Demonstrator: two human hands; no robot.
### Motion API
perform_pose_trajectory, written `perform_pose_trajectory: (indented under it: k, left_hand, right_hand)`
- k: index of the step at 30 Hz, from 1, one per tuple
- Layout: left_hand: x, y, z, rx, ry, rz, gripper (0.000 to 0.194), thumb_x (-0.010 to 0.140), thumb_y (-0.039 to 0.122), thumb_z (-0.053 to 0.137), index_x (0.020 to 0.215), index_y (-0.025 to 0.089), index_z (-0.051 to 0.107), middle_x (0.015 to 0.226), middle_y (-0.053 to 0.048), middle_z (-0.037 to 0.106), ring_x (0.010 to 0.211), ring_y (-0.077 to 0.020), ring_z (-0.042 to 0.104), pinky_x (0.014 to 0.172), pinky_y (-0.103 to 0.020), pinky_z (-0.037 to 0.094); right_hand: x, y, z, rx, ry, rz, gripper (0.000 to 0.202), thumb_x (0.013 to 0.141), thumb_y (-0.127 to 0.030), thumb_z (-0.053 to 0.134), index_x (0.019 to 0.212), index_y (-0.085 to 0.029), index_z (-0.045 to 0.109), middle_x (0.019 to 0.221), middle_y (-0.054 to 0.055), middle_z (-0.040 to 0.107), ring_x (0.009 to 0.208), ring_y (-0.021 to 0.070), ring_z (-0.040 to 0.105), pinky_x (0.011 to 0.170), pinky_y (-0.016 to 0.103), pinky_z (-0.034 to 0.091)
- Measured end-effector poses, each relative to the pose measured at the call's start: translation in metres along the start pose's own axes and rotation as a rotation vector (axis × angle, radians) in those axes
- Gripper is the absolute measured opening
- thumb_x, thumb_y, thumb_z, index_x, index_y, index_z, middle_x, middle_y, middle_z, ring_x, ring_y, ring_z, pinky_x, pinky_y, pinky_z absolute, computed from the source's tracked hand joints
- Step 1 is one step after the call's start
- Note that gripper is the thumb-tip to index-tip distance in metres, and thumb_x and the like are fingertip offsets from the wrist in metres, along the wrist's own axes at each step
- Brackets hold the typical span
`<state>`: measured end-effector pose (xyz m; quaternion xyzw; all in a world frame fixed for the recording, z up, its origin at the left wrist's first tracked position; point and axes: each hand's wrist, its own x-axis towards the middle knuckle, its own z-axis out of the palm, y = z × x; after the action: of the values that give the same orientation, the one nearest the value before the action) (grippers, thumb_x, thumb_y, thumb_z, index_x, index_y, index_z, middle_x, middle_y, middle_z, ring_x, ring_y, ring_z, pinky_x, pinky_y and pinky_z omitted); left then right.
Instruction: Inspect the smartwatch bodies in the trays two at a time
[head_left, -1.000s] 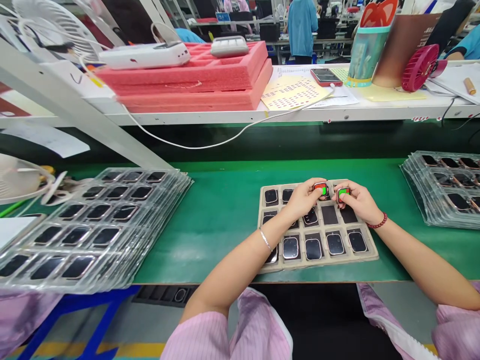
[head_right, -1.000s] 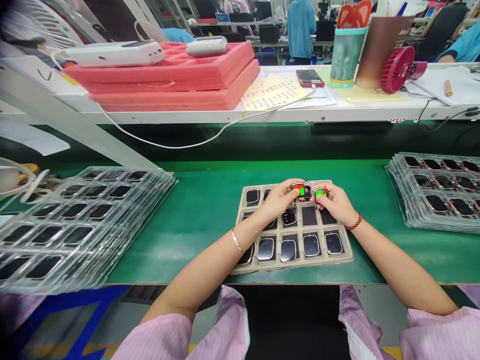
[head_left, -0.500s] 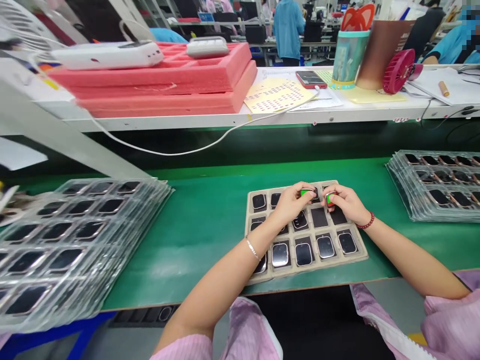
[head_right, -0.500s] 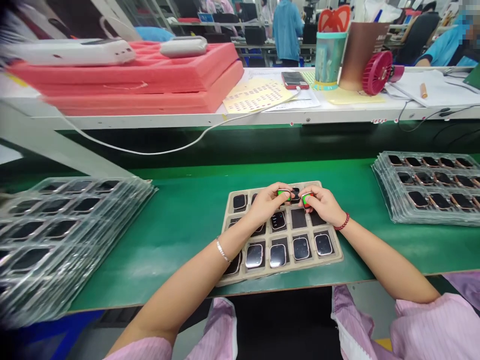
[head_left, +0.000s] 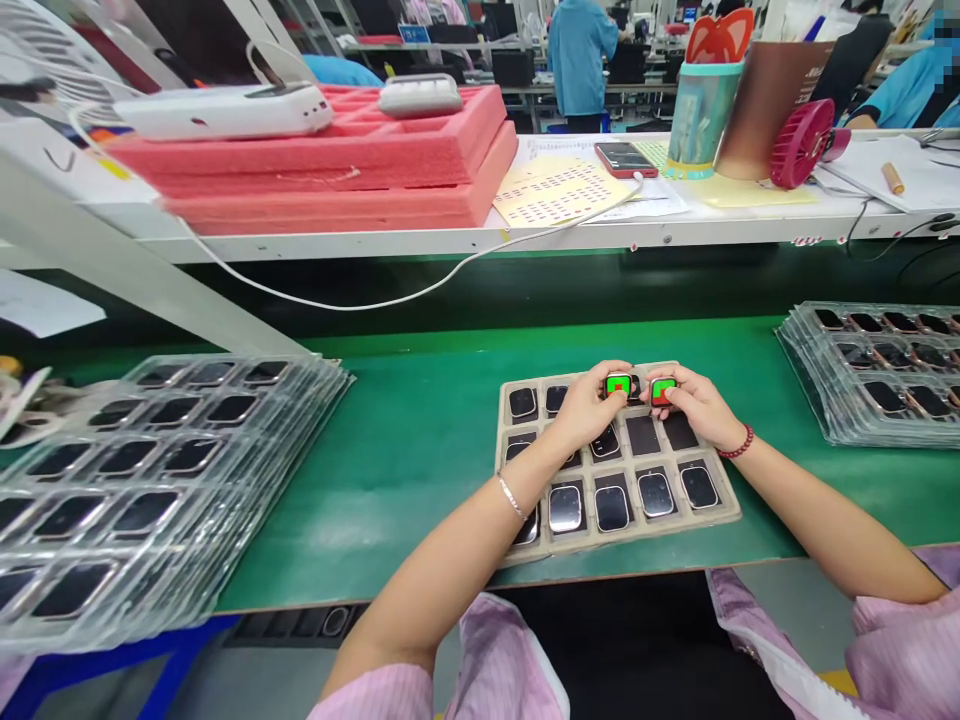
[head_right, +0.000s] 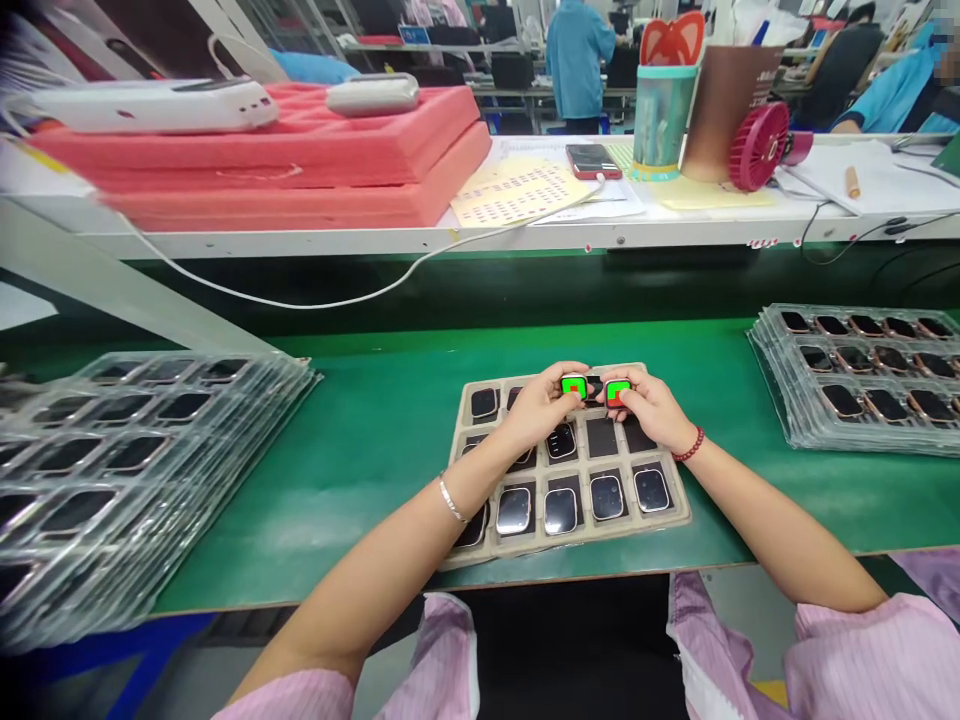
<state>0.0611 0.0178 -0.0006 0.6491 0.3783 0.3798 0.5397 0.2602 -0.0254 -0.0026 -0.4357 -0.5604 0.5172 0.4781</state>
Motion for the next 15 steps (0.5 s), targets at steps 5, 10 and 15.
perform_pose_trajectory:
  k: [5, 10, 15]
  left_hand:
    - [0.0002, 0.0003, -0.0011, -0.052, -0.019, -0.060, 0.034, 0.082, 0.012, 0.053, 0.115, 0.016, 0.061, 0.099, -0.006, 0.069, 0.072, -0.0122, 0.067, 0.073, -0.027, 0.054]
    - [0.0013, -0.0023, 0.0007, -0.062, -0.037, -0.023, 0.031, 0.081, 0.011, 0.054, 0.110, 0.016, 0.063, 0.105, -0.006, 0.068, 0.072, -0.0109, 0.066, 0.075, -0.027, 0.055]
    - [0.0020, -0.0069, 0.0014, 0.019, -0.018, 0.035, 0.042, 0.072, 0.005, 0.056, 0.111, 0.017, 0.063, 0.103, -0.006, 0.069, 0.087, -0.0152, 0.066, 0.079, -0.027, 0.053]
  right_hand:
    - [-0.0004, 0.0011, 0.0002, -0.029, 0.007, -0.025, 0.027, 0.086, -0.025, 0.062, 0.113, -0.020, 0.062, 0.098, 0.006, 0.072, 0.070, 0.0141, 0.069, 0.062, 0.028, 0.058]
    - [0.0001, 0.0019, -0.0002, -0.074, 0.021, -0.033, 0.026, 0.084, -0.025, 0.063, 0.110, -0.019, 0.062, 0.093, 0.005, 0.071, 0.064, 0.0131, 0.067, 0.060, 0.028, 0.058]
    - [-0.0004, 0.0020, -0.0001, -0.055, 0.002, -0.065, 0.029, 0.082, -0.021, 0.063, 0.111, -0.020, 0.060, 0.094, 0.006, 0.071, 0.068, 0.0147, 0.067, 0.061, 0.029, 0.058]
